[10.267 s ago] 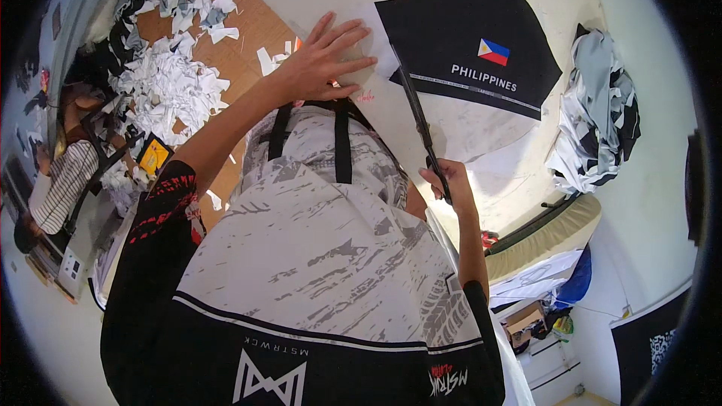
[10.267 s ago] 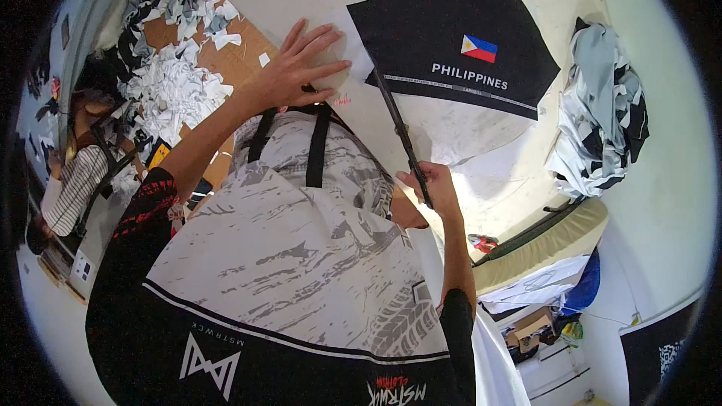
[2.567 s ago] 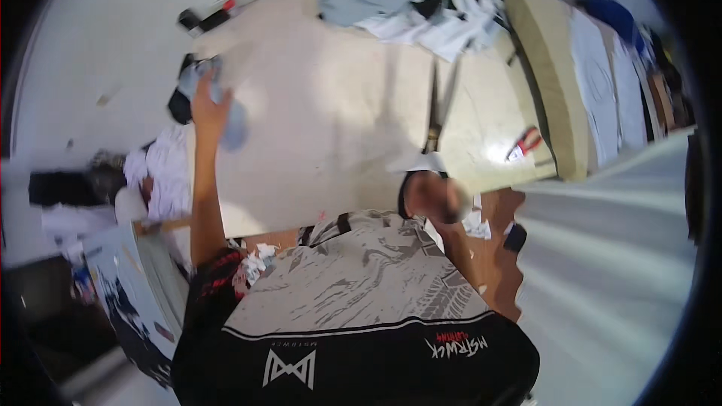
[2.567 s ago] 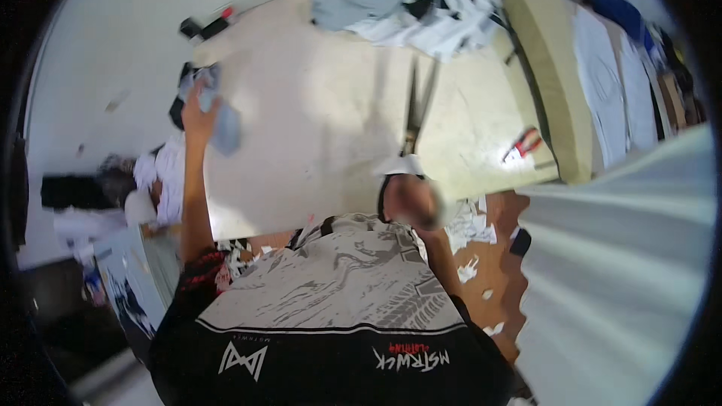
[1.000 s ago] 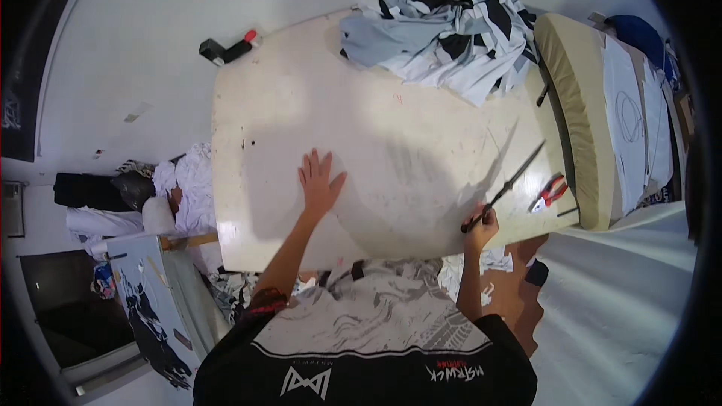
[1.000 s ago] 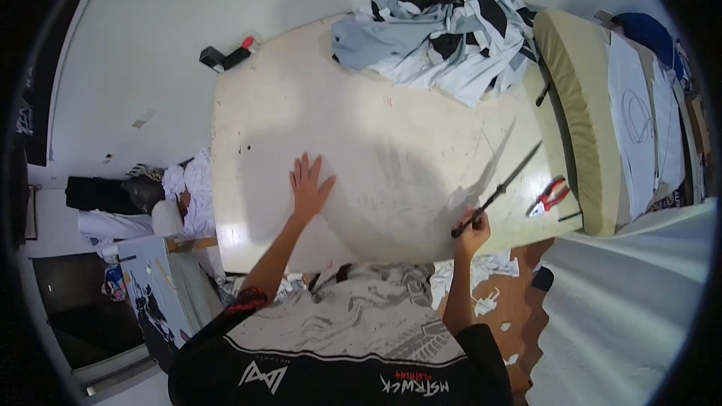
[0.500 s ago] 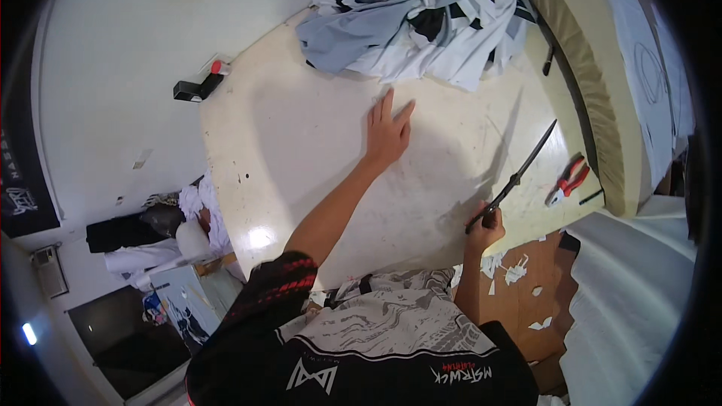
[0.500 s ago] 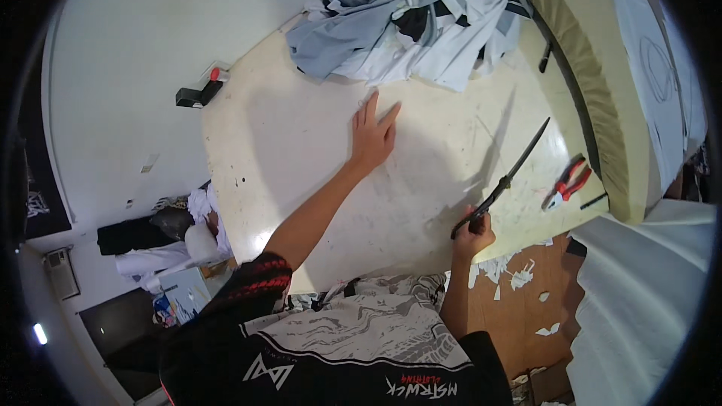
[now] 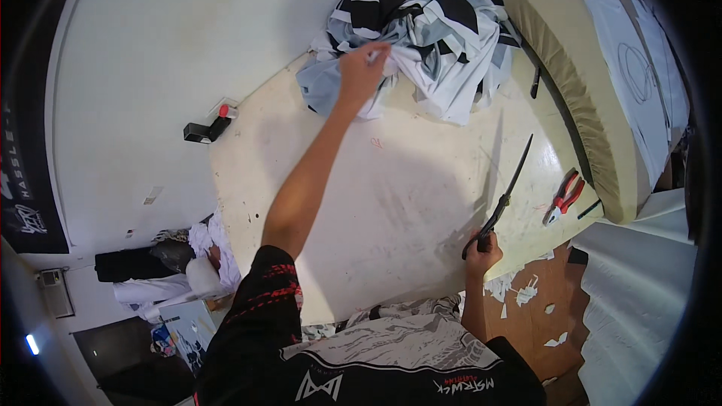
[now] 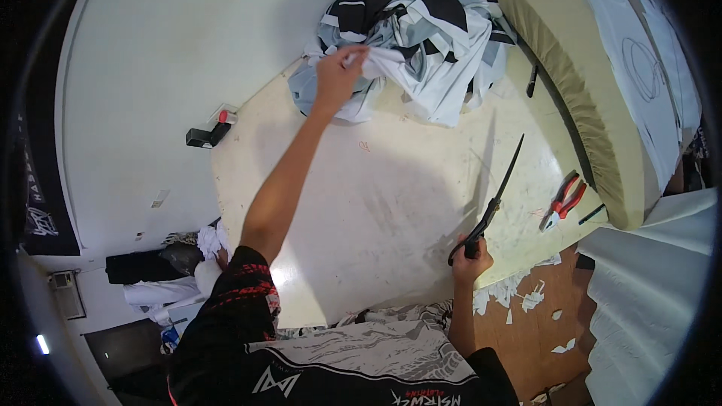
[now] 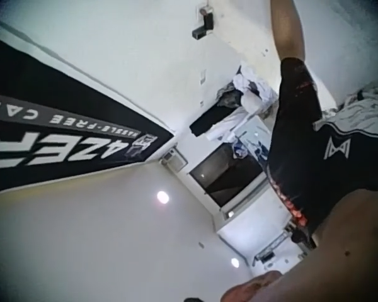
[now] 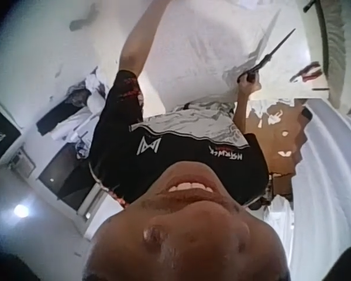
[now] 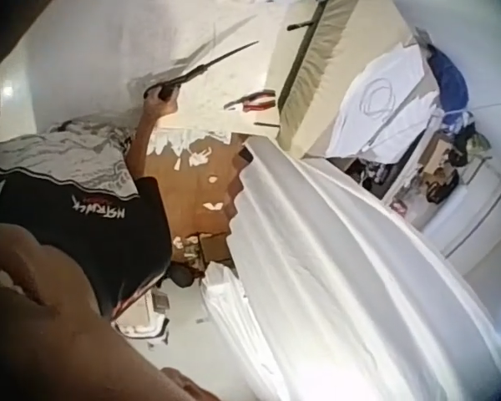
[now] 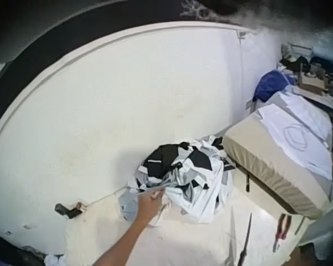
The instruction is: Cutting out clothing patterns from large sheets of fabric using scissors.
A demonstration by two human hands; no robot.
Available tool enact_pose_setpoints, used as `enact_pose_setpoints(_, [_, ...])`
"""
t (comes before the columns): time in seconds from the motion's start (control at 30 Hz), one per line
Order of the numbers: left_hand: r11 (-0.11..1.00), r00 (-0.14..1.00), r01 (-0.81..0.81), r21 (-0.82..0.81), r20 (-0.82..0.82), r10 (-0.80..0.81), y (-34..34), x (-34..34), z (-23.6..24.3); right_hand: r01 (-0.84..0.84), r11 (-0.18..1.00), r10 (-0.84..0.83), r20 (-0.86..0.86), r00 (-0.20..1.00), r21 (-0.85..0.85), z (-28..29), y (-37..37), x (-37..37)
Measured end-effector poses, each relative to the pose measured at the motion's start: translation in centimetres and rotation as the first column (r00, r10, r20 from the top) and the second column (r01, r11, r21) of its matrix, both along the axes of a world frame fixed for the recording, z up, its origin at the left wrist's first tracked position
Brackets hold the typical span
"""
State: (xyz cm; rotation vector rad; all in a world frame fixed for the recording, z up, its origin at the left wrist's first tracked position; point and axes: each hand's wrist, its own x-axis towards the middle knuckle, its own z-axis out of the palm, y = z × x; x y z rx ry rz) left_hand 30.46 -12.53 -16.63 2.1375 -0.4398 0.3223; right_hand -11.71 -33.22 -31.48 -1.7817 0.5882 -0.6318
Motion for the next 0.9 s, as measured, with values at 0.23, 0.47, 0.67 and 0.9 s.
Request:
enact_pose_setpoints(0.23, [0.951,0.976,0.191,-0.242,0.151,-0.158,0.9,-1.4,17.9,0.0,0.995,0.003,-0.03,1.0,0.104,-1.6,0.3,0.2])
enact_pose_setpoints(0.47, [0.854,0.945,0.311,-0.417,0.227,-0.233,3.0,-8.9,30.6,-0.079,0.943,0.013,0.201,0.98,0.323,5.4,3.1,2.6])
enact_pose_setpoints(0.67, [0.637,0.941,0.337,-0.693,0.225,-0.253,0.3,-18.8,39.9,-0.237,0.9,0.11,0.338,0.935,0.365,14.6,8.4,6.7])
enact_pose_setpoints(0.9, [0.47,0.834,0.552,-0.689,0.442,-0.331,2.6,-24.3,48.2,-0.143,0.981,0.095,0.317,0.944,0.133,23.9,16.8,8.9])
